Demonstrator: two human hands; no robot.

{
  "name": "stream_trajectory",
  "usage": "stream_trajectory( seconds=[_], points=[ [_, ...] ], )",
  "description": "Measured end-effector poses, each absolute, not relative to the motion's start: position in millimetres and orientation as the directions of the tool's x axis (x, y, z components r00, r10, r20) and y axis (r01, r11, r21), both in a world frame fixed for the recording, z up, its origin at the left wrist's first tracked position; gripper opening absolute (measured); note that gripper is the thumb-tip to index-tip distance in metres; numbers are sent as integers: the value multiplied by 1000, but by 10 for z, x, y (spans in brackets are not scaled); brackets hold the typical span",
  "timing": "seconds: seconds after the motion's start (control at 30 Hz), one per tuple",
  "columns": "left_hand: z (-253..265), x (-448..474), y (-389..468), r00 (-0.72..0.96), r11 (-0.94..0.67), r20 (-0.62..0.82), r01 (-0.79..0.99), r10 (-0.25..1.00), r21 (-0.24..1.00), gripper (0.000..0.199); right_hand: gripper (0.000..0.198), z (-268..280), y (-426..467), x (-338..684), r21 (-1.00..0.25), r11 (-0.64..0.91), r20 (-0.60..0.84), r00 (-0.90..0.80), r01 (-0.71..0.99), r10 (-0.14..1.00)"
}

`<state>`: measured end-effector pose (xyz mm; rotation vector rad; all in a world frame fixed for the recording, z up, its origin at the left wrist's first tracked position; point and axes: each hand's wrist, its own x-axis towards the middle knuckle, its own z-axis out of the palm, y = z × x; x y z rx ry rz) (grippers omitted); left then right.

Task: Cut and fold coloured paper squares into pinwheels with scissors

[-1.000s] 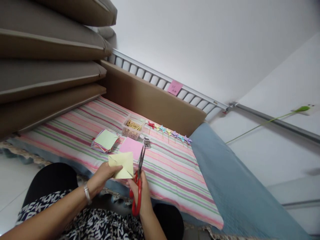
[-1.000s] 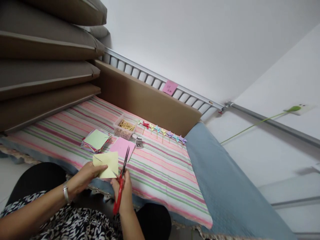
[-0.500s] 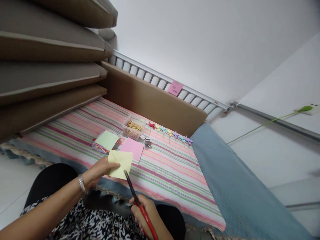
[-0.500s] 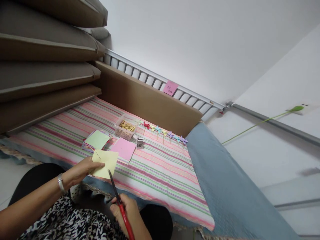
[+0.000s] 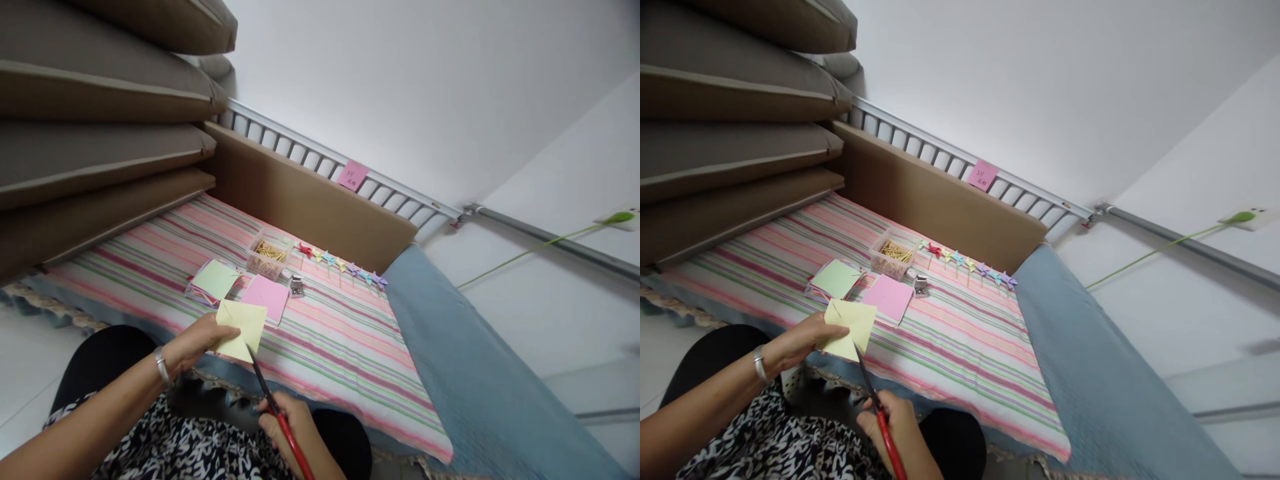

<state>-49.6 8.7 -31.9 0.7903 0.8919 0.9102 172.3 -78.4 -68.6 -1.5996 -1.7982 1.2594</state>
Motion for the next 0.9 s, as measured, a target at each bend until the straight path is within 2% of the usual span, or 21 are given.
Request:
stream_trajectory(
  seconds=[0.9],
  points=[
    [-198, -423, 15, 304, 409, -322, -291, 897, 865, 45, 15, -527, -785, 1609, -854, -175, -301, -192, 490, 934]
  ],
)
